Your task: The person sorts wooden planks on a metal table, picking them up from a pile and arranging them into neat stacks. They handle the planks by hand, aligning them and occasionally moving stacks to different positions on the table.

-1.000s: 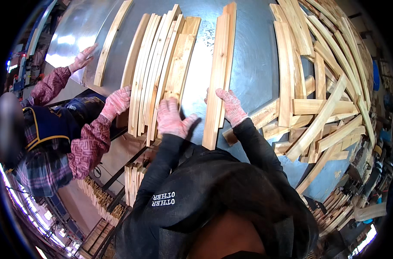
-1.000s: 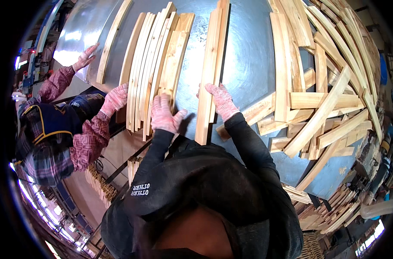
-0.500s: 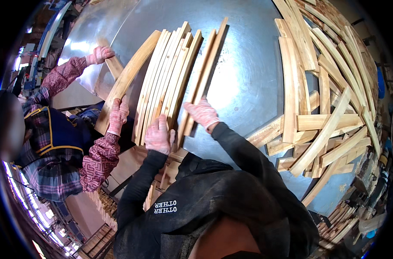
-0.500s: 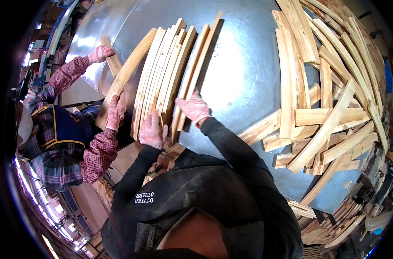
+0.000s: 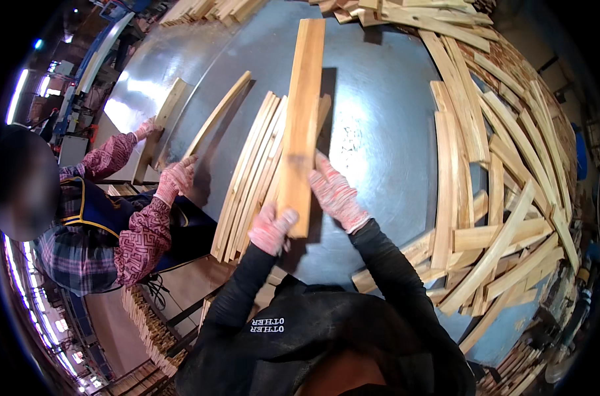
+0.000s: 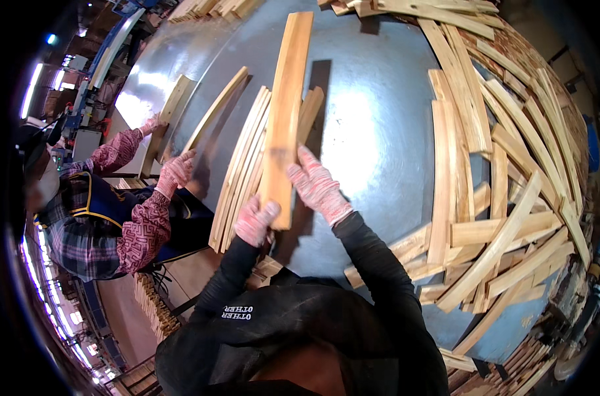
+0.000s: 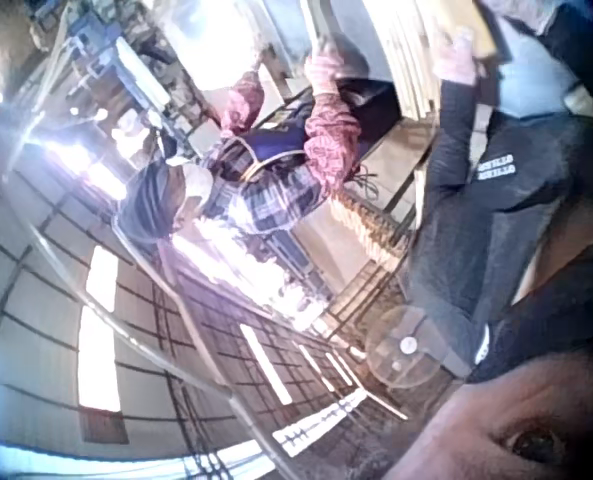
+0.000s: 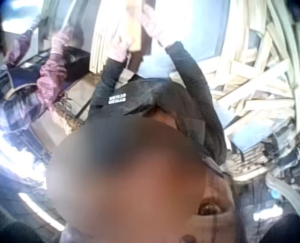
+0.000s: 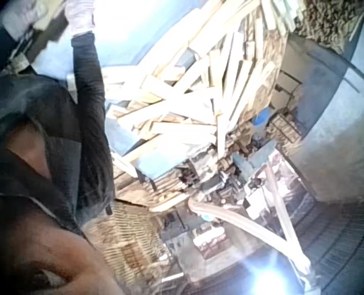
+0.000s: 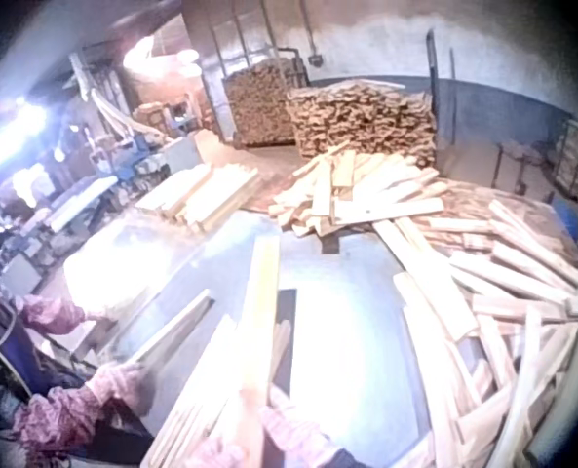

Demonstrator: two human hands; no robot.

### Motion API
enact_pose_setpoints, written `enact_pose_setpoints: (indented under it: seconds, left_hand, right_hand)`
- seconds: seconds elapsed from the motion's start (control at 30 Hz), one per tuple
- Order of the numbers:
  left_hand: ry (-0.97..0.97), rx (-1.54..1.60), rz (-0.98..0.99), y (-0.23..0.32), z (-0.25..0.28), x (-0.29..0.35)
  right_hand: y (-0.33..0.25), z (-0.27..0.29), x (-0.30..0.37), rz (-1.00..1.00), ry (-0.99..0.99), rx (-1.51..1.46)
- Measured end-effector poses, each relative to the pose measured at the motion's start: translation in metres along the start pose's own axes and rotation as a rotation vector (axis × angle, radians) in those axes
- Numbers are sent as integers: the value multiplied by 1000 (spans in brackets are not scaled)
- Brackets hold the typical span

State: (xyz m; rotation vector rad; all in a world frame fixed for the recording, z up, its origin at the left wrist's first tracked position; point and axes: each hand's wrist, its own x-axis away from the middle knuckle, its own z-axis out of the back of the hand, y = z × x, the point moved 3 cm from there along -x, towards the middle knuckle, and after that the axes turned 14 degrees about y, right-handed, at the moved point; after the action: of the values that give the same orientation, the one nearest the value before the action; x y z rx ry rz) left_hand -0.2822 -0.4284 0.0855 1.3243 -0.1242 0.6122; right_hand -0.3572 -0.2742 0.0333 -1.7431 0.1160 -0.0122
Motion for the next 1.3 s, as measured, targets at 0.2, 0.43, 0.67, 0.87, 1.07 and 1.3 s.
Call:
enact_pose_setpoints:
  seconds: [0.2,0.43,0.67,0.87,1.07,1.3]
  left_hand:
    - [356,-658,-383,66,66,-222]
    - [562,-1222,-415,105,57,-393]
    - [834,-932,-323,128,39,-499]
    - [9,288,-470,96,-66,-405]
    - [-951,163,56,20,-233,-42]
    - [-662,-39,272,-63,-235,12]
  right_hand:
    - [0,49,-23,-253,131,248]
    - [-6,173,46,-30,507,1276]
    - [0,246,47,-480,538,1909]
    - [-16,280,31,-378,507,1653]
    - [-44,242,18,-323,417,499]
    - [-19,337,11,-241,334,1639]
